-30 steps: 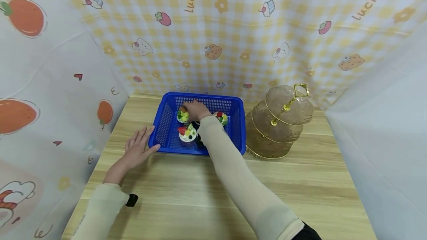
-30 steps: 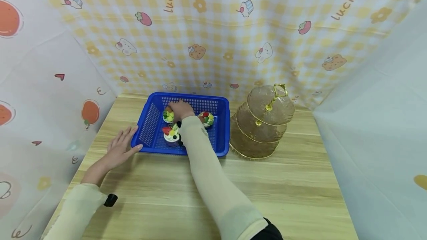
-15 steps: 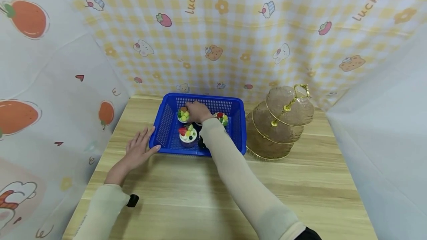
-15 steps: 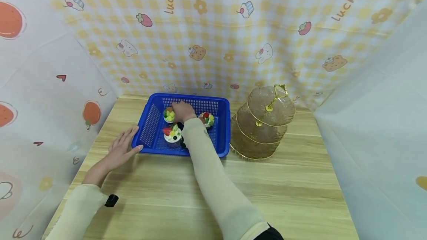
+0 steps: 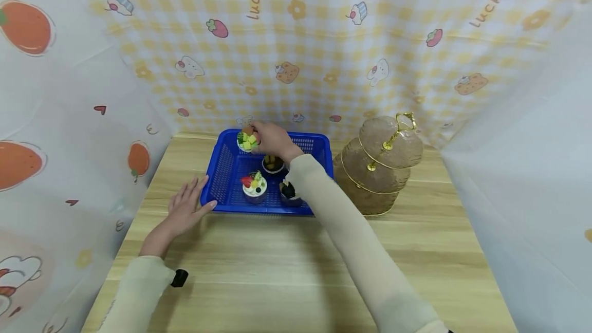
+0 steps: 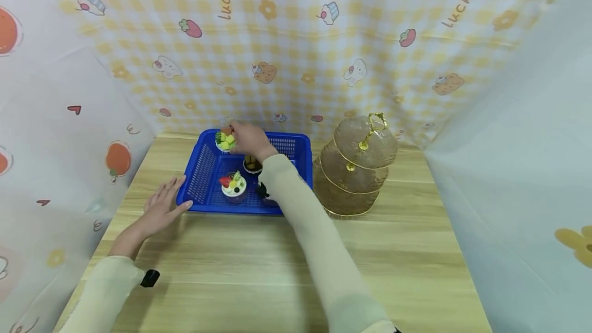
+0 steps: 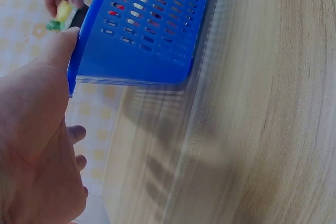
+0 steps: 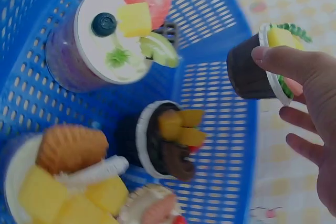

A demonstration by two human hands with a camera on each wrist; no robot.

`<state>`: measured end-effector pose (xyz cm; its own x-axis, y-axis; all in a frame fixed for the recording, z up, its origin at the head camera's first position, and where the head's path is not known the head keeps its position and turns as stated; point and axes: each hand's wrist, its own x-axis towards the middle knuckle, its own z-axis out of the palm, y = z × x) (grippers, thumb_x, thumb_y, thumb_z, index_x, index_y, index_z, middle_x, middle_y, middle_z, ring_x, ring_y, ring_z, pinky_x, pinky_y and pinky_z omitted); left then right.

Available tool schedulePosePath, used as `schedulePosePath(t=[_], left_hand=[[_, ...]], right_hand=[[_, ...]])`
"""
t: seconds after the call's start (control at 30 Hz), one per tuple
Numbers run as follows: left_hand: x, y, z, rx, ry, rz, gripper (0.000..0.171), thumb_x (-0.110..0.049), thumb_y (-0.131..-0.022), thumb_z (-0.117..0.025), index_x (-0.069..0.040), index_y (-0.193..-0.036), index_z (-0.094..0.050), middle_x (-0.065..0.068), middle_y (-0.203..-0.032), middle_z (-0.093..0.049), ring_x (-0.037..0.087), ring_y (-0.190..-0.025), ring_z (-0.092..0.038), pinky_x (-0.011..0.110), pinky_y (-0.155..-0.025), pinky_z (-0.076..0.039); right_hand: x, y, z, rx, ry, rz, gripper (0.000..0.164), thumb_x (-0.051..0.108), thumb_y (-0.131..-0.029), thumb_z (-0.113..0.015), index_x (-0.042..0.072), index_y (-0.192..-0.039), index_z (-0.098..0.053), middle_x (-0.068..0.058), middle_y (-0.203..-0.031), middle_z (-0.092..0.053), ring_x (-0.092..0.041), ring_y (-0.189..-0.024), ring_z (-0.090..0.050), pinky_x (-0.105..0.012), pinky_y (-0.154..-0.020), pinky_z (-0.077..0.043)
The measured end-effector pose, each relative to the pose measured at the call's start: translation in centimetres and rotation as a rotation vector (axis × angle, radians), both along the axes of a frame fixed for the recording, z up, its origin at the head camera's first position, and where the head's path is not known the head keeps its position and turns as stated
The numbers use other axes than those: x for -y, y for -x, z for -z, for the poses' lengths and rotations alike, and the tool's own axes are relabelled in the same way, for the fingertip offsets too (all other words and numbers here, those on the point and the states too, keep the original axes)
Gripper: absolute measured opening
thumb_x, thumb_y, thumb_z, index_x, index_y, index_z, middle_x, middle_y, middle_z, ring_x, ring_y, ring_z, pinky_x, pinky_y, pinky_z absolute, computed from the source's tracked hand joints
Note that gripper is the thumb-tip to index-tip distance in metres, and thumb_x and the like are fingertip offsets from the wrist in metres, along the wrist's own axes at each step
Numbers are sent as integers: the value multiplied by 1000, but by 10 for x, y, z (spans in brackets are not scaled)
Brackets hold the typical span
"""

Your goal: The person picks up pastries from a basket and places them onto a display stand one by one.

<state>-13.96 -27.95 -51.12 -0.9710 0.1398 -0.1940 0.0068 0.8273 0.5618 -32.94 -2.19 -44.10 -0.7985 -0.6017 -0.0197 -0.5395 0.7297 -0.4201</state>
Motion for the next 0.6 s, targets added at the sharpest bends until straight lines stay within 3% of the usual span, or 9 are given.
schedulePosePath(t=[0.13, 0.27, 0.37, 0.53, 0.6], left_hand=[[1, 1, -2, 6, -7, 5, 83, -53, -99, -49, -25, -161, -1, 27, -165, 0, 58, -148, 5, 78, -109, 4], [2, 1, -2, 13, -6, 7, 84, -54, -99, -49, -24, -161, -1, 28, -165, 1, 58, -148, 5, 78, -110, 4], [3, 1, -2, 8, 2, 4, 84, -54, -99, -48, -24, -161, 0, 28, -165, 0, 59, -147, 5, 77, -110, 3], [3, 2, 2, -6, 0, 1, 84, -54, -99, -49, -24, -161, -1, 29, -164, -2, 59, -147, 3, 78, -109, 2], [1, 3, 5, -6, -4, 1, 84, -54, -99, -49, -25, -161, -1, 29, -164, -2, 59, -147, 4, 78, -109, 2]], right_hand=[[-16, -12, -17, -56, 23, 51, 70, 42, -84, -76, 20, -144, -47, 5, -102, -64, -9, -85, -59, -31, -76, -51], [-39, -33, -33, -72, 52, 145, 73, 42, -82, -78, 19, -144, -48, 4, -101, -65, -11, -84, -60, -33, -73, -51], [-59, -54, -43, -86, 106, 190, 74, 40, -82, -79, 17, -144, -48, 0, -103, -67, -16, -90, -63, -35, -76, -53], [-99, -95, -54, -127, 294, 242, 73, 38, -78, -83, 13, -140, -52, -6, -125, -67, -21, -109, -64, -39, -91, -55], [-119, -113, -55, -171, 357, 271, 73, 35, -76, -86, 10, -137, -54, -8, -123, -68, -23, -109, -65, -40, -91, -54]])
